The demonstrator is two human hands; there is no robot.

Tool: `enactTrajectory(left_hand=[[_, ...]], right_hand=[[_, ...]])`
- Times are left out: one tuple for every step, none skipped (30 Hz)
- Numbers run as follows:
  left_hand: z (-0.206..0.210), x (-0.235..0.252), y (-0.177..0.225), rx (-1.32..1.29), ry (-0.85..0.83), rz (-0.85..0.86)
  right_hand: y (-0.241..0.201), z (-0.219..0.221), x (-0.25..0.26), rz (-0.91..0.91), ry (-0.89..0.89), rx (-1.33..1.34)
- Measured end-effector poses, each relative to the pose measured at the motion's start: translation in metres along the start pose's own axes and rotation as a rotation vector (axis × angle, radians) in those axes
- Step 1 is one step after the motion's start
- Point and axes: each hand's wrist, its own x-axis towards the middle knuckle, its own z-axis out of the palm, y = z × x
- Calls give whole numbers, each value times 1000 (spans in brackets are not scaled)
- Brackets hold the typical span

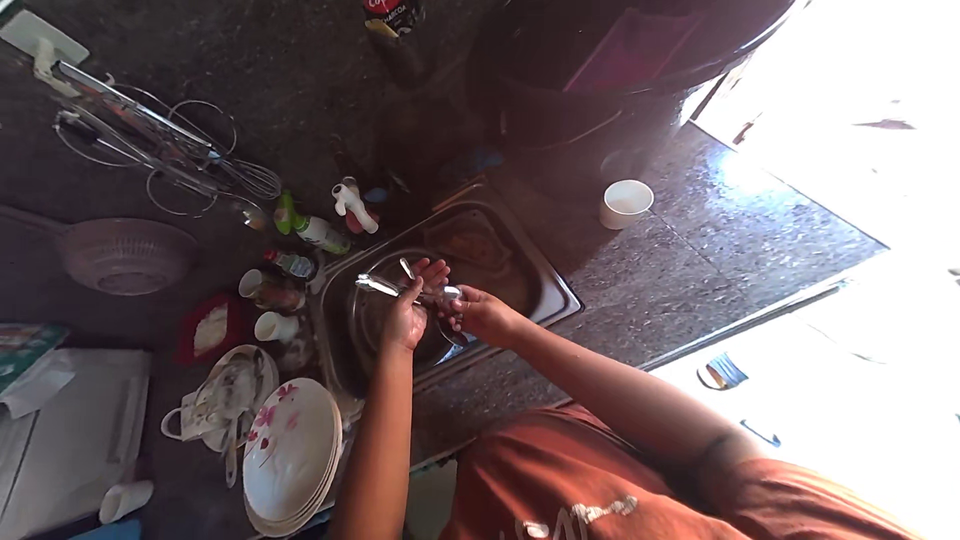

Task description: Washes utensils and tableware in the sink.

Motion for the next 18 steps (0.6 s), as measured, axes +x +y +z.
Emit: enactTrajectory(left_hand=[[1,-3,3,15,14,23],[3,-5,5,28,42,54],[5,-6,6,40,79,92],[7,-7,8,51,123,127],[8,-8,10,63,173,160],[8,-8,13,83,225,195],[8,-8,16,107,281,235],[6,-6,19,135,342,283],[4,-4,23,149,402,328],[-1,-1,28,146,464,376],[-8,2,34,116,531,422],[-18,8,41,61,604,456],[-28,12,51,1,666,472],[-35,13,60,-60,691,465],[-39,10,66,-91,683,455],[-39,4,70,-71,647,444],[-34,-4,69,-15,594,432],[-25,-12,64,52,520,426]], right_hand=[[1,-1,-2,-8,8,13],[1,-1,-3,-17,14,15],[0,0,-5,-25,21,8],[-1,2,-6,-31,29,6],[-1,4,-7,-38,34,5],[-2,6,-7,-42,38,3],[-3,8,-8,-42,38,-3],[-4,10,-9,-40,33,-13],[-6,12,-10,-39,26,-21],[-7,14,-11,-40,27,-25],[-8,14,-13,-43,32,-23],[-9,12,-16,-47,39,-12],[-11,11,-18,-51,50,12],[-12,10,-20,-55,60,45],[-14,10,-22,-58,64,75],[-15,10,-24,-65,60,102],[-16,11,-24,-73,51,122],[-17,13,-25,-78,39,140]])
